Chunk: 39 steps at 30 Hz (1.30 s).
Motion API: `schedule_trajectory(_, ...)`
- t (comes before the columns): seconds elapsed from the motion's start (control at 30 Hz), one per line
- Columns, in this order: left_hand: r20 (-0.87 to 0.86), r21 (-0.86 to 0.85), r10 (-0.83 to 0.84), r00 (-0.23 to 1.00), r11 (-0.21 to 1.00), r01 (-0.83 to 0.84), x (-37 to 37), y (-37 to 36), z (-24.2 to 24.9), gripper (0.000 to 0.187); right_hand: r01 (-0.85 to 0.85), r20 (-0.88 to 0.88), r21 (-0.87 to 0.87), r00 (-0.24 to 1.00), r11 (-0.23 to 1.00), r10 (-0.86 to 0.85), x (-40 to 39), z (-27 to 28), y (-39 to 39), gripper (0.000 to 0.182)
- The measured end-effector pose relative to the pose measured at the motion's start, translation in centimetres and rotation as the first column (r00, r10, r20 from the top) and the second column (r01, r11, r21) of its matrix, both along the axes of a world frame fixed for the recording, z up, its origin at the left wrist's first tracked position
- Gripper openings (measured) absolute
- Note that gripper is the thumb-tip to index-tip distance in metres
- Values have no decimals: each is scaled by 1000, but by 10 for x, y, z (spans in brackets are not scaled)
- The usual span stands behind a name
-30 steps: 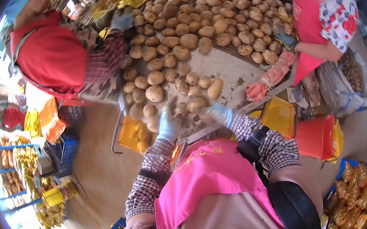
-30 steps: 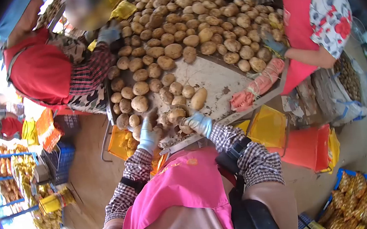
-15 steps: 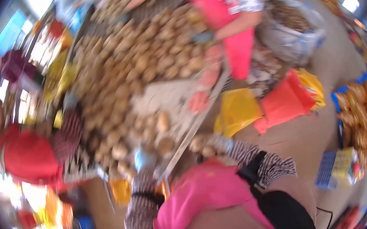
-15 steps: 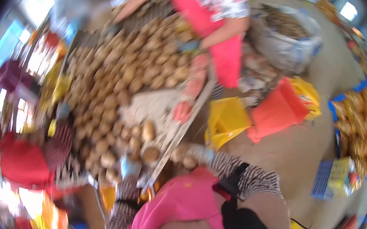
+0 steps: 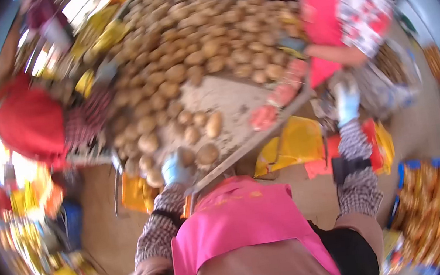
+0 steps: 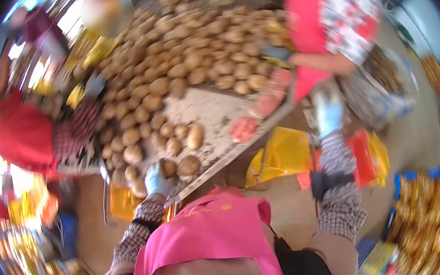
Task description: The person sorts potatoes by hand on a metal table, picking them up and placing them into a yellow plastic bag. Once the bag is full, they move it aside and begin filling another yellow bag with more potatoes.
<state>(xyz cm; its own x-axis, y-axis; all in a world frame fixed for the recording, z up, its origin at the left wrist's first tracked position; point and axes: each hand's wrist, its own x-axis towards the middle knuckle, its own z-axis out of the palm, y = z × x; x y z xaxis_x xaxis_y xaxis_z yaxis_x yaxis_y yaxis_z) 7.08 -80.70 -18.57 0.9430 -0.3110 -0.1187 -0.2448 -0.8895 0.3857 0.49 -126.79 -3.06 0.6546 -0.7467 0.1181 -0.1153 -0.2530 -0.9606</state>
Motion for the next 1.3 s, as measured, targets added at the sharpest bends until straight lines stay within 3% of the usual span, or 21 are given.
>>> schedule_trajectory(0.03,18,9,39,999,999,-39,-8,0,2,51,-275,-72,-424,960,863,271,29,-65,9,27)
schedule_trajectory(0.07,30,41,29,999,999,-31,-16,7,-10,49,-506,-405,-700,863,505,303,48,-72,66,36)
schedule_trajectory(0.1,-20,121,18,1000,993,-16,-21,10,11,51,-806,-751,93,329,585,572,81,-152,77,59)
schedule_trajectory(0.17,72,19,65,995,998,-66,-34,38,-11,55,-909,-802,-413,334,-55,494,95,-117,183,81)
schedule_trajectory(0.23,110,-116,263,958,961,-251,-51,60,-12,60,-869,-893,-317,139,-380,428,110,-127,229,89)
schedule_trajectory(0.3,-21,-121,485,874,867,-484,-69,76,4,62,-800,-907,-299,68,-521,416,118,-152,261,88)
schedule_trajectory(0.37,12,-227,667,745,728,-647,-94,102,-38,67,-619,-760,-596,229,-511,609,132,-195,288,87)
schedule_trajectory(0.43,-75,-95,738,671,664,-741,-115,120,-53,67,-733,-738,-533,160,-422,655,142,-176,338,85)
schedule_trajectory(0.53,-68,-165,789,610,594,-787,-142,131,-66,66,-641,-769,-556,154,-529,621,182,-163,402,86)
schedule_trajectory(0.63,-201,-226,834,515,472,-852,-159,132,-58,63,-689,-866,-366,6,-625,500,233,-124,433,88)
schedule_trajectory(0.7,-216,-216,853,476,434,-875,-163,128,-50,59,-869,-804,-438,264,-231,532,279,-133,436,89)
schedule_trajectory(0.83,-286,-271,875,392,318,-908,-167,132,-44,55,-840,-835,-492,381,-227,398,290,-123,449,87)
schedule_trajectory(0.9,-276,-286,876,396,318,-904,-161,137,-42,51,-822,-903,-404,288,-401,319,251,-133,458,85)
schedule_trajectory(0.97,-228,-303,865,447,374,-877,-146,145,-48,50,-878,-883,-375,240,-299,403,215,-150,456,84)
schedule_trajectory(1.03,-179,-315,853,490,422,-850,-127,152,-47,48,-870,-921,-262,96,-417,378,175,-139,462,72)
schedule_trajectory(1.1,-68,-346,833,550,497,-796,-95,155,-36,45,-767,-862,-396,121,-506,492,139,-156,454,66)
schedule_trajectory(1.17,-38,-392,822,568,511,-765,-76,159,-31,41,-754,-705,-375,-146,-539,694,139,-157,435,61)
schedule_trajectory(1.2,-29,-398,809,587,529,-750,-65,162,-30,39,-960,-479,-38,-227,-278,848,165,-185,424,64)
schedule_trajectory(1.23,-23,-403,798,602,543,-736,-55,163,-29,36,-922,-220,381,-162,-68,962,196,-214,411,67)
schedule_trajectory(1.27,-16,-349,751,660,614,-708,-45,164,-21,35,-980,-554,-172,183,103,812,214,-185,389,67)
schedule_trajectory(1.3,-18,-348,743,669,623,-701,-33,162,-19,35,-725,-594,-687,602,52,534,223,-153,374,67)
